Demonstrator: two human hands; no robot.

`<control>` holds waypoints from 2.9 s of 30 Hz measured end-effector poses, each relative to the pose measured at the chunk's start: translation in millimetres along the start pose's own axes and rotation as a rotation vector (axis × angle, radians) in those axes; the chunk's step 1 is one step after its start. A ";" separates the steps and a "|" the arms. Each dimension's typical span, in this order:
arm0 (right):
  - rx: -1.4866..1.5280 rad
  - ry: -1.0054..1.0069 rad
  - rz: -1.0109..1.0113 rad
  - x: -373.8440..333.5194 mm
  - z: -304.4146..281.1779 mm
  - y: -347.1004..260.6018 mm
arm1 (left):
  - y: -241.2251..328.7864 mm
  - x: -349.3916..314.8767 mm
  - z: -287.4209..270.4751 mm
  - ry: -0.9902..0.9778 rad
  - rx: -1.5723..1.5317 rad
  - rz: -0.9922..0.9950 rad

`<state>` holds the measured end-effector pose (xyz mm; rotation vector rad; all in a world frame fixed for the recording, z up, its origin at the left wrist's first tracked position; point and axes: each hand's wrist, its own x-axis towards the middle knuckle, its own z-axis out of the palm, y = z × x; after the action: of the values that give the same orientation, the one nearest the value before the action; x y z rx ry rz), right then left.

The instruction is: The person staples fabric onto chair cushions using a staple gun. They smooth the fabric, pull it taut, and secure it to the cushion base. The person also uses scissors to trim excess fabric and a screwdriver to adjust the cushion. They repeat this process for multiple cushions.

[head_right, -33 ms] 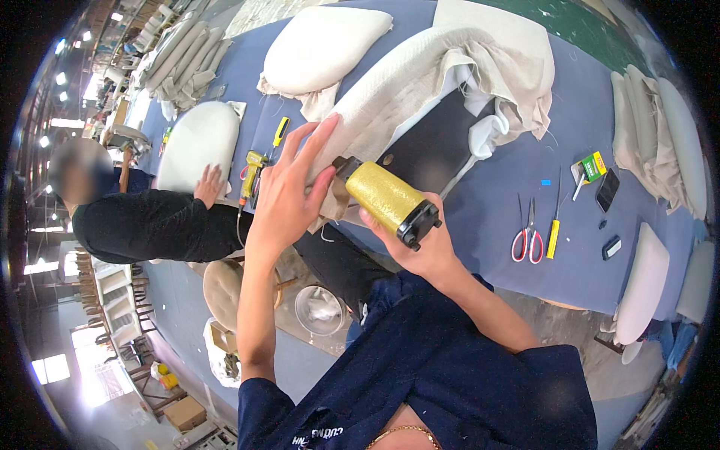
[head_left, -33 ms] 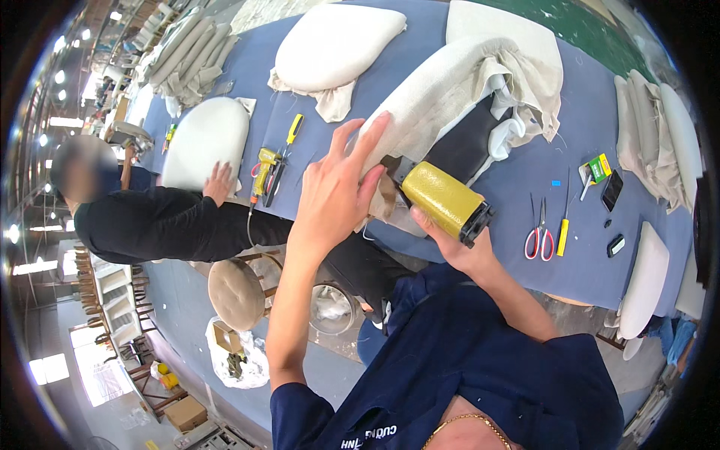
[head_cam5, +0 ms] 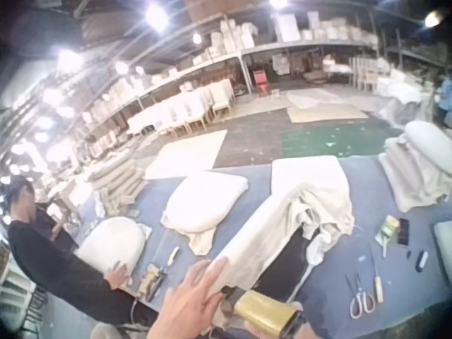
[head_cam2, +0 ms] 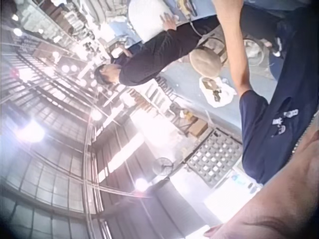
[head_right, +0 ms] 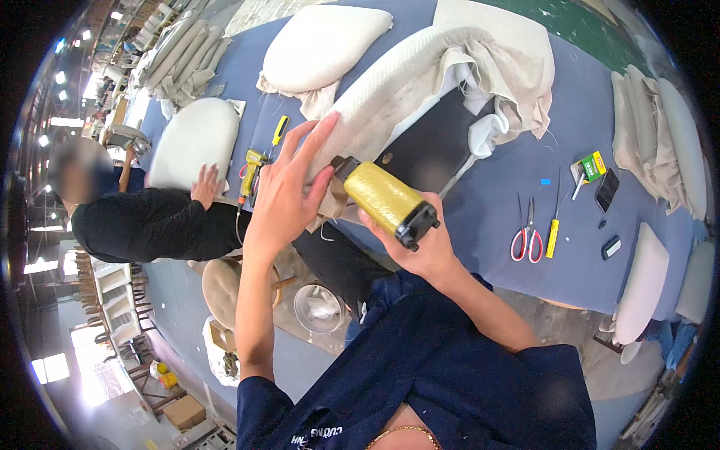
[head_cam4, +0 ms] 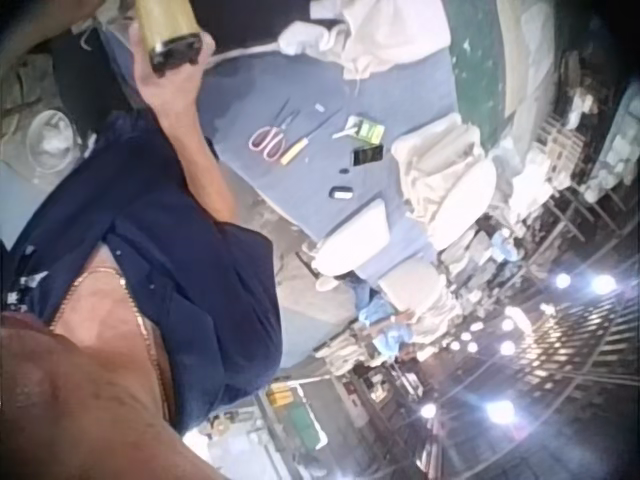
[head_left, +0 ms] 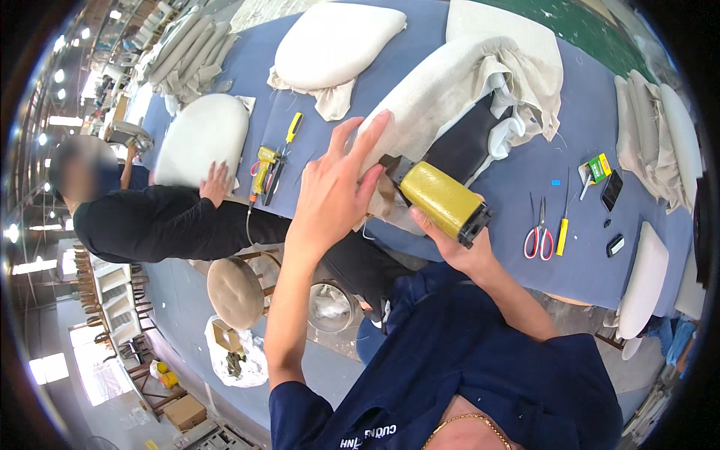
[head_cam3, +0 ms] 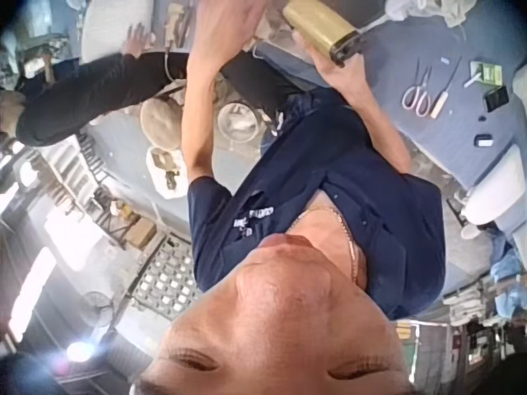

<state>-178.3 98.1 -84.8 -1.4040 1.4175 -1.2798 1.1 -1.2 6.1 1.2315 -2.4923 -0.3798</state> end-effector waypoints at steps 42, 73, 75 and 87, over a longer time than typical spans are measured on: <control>-0.562 0.235 0.559 -120.0 -237.5 201.7 | 17.7 -26.2 18.8 -0.045 -0.638 0.208; -0.934 0.427 0.539 -58.5 -255.9 330.4 | 112.6 19.5 110.2 0.477 -0.618 0.595; -1.021 0.286 0.683 -38.2 -267.2 332.3 | 104.6 9.6 108.9 0.521 -0.689 0.482; -1.068 0.012 0.407 -71.1 -216.3 350.3 | 102.8 42.1 105.6 0.531 -0.903 0.563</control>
<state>-460.3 162.6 -386.2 -1.5732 2.3991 -0.2065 -139.3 35.1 -43.5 0.2076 -1.7358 -0.7731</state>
